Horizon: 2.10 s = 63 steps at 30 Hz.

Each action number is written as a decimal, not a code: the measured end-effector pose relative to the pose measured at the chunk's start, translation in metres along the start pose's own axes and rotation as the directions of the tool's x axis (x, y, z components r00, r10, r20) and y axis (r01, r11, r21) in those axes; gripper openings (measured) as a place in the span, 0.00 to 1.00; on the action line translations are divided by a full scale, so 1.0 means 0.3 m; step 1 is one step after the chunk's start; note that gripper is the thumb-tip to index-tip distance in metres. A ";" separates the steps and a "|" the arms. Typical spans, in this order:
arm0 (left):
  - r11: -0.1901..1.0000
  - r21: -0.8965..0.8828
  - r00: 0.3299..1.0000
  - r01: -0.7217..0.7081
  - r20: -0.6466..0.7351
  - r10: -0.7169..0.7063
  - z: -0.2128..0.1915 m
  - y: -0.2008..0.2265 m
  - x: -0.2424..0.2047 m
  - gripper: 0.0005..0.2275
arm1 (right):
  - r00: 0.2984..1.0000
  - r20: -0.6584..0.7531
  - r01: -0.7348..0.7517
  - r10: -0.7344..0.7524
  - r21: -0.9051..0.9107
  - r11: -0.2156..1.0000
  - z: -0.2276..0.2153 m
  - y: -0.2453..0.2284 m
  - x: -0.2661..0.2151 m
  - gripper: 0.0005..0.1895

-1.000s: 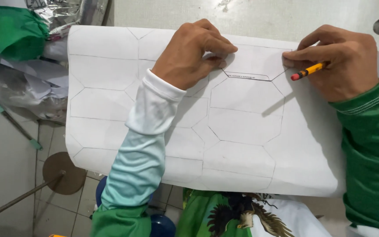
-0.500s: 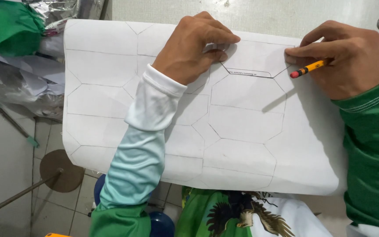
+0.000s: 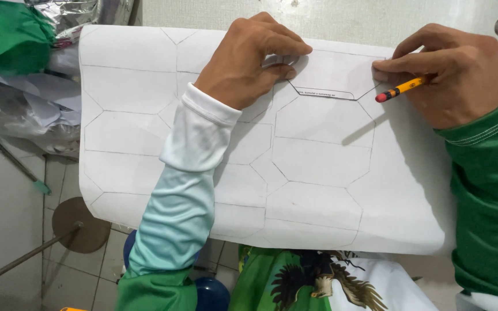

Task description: The person uses a pencil and a small paper template to trace and draw geometric shapes onto a large sheet of white paper. They repeatedly position the template on the paper and trace its outline to create a pattern of connected polygons.

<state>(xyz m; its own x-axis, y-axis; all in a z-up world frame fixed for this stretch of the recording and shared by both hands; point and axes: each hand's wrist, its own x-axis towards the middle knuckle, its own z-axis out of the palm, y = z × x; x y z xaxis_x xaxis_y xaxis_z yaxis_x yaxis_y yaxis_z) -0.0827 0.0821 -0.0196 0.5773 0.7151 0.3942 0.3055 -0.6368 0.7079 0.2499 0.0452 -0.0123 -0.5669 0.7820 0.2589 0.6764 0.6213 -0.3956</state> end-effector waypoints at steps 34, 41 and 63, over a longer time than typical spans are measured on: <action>0.877 0.481 0.999 -0.007 -0.044 0.032 0.239 0.175 0.042 0.06 | 0.996 -0.093 0.006 -0.004 0.019 1.000 0.022 -0.006 0.017 0.06; 0.957 0.280 0.992 0.070 -0.123 -0.037 0.241 0.188 0.039 0.01 | 0.996 -0.091 0.006 -0.006 0.003 1.000 0.025 -0.004 0.017 0.07; 0.672 0.738 0.991 0.056 0.040 -0.126 0.277 0.335 -0.014 0.30 | 0.998 -0.064 0.001 0.001 0.017 1.000 0.029 0.019 0.015 0.11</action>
<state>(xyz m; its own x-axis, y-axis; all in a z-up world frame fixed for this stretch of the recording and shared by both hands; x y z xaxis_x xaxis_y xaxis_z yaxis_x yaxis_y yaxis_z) 0.0084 -0.0088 0.0011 0.5638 0.7775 0.2785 0.7965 -0.6010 0.0655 0.2473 0.0519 -0.0209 -0.5351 0.7839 0.3149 0.6677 0.6208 -0.4108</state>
